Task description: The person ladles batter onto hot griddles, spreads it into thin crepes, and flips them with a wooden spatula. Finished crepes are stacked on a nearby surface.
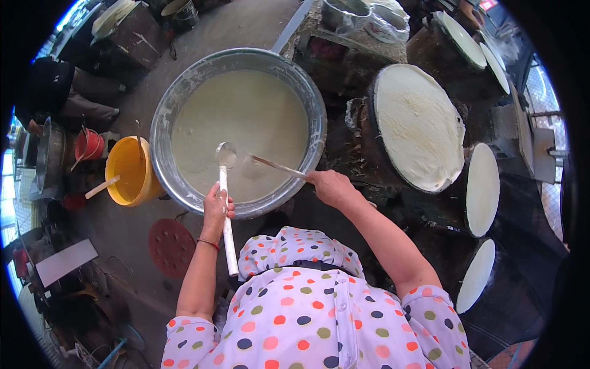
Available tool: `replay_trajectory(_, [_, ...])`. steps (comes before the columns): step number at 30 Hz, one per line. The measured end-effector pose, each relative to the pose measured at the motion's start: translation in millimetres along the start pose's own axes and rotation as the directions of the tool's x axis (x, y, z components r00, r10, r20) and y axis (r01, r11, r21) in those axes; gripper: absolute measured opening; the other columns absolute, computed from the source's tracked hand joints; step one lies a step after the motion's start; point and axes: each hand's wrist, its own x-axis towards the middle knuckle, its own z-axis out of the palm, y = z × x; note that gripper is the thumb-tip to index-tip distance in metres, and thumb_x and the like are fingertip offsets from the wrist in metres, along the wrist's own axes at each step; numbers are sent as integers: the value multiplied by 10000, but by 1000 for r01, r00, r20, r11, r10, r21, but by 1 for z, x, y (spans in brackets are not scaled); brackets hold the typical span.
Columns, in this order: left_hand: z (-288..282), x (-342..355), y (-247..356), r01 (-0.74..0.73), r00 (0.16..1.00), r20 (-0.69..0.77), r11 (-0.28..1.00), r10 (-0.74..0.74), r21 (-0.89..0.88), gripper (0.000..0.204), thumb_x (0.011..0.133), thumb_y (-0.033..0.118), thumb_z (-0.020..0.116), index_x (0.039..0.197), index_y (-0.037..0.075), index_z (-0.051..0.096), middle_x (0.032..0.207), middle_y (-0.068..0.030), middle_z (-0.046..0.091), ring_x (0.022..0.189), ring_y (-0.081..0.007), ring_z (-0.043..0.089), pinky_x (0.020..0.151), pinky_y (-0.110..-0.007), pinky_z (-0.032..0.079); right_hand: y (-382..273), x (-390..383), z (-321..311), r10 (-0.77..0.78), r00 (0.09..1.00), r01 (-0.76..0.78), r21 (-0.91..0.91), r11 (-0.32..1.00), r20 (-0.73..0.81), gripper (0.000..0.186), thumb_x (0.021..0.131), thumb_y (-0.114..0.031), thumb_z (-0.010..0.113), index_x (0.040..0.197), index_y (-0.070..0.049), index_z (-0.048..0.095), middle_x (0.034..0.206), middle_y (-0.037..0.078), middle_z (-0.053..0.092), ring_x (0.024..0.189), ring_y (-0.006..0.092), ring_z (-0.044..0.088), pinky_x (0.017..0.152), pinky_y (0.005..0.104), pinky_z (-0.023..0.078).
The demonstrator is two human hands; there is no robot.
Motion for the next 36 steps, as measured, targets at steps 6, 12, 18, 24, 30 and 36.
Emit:
replay_trajectory(6, [7,16,4,37,999,-4,989,-37,140,541,922,70,455,1444,115,317,692,-54,465,451,-95,437,347,-235,351,10,15,22,9,996,-18,94,995,90,310,845,-100,481,1112,-110,637,1072,176,647,1023,369,604,850,442,494])
replay_trajectory(12, [56,49,-64,197,980,52,971,-191,-134,72,944,69,449,1007,46,421,621,-10,396,430,-76,390,348,-223,335,12,25,27,-20,987,15,34,999,158,305,886,-129,462,1141,-104,627,836,178,664,731,298,668,628,389,527])
replay_trajectory(18, [42,9,-34,634,772,628,189,-94,-750,147,984,100,439,894,23,352,738,-34,394,474,-65,370,385,-179,388,14,-36,-32,81,916,-291,509,810,393,359,957,-182,397,1275,-151,562,602,45,493,416,97,433,367,259,373])
replay_trajectory(24, [59,-63,79,558,780,591,199,204,-806,199,1012,179,420,891,29,369,649,28,335,440,-23,293,325,-151,349,-15,-54,-61,-69,985,-75,758,648,156,347,992,-195,407,1309,-117,525,593,16,479,400,60,392,349,216,331])
replay_trajectory(30, [55,-125,167,287,673,540,494,506,-821,233,1025,235,391,887,50,363,618,20,307,466,-42,311,323,-168,355,-58,-55,-90,-264,937,334,812,478,-230,335,1001,-174,434,1317,-106,522,605,-39,440,429,42,394,377,185,317])
replay_trajectory(36, [70,-175,218,-601,574,226,593,787,-536,281,1012,168,415,1279,80,421,820,-18,422,529,7,313,369,-109,288,-71,-50,-112,-366,525,739,197,645,-768,365,930,-85,537,1285,-168,569,650,13,525,555,106,521,532,270,461])
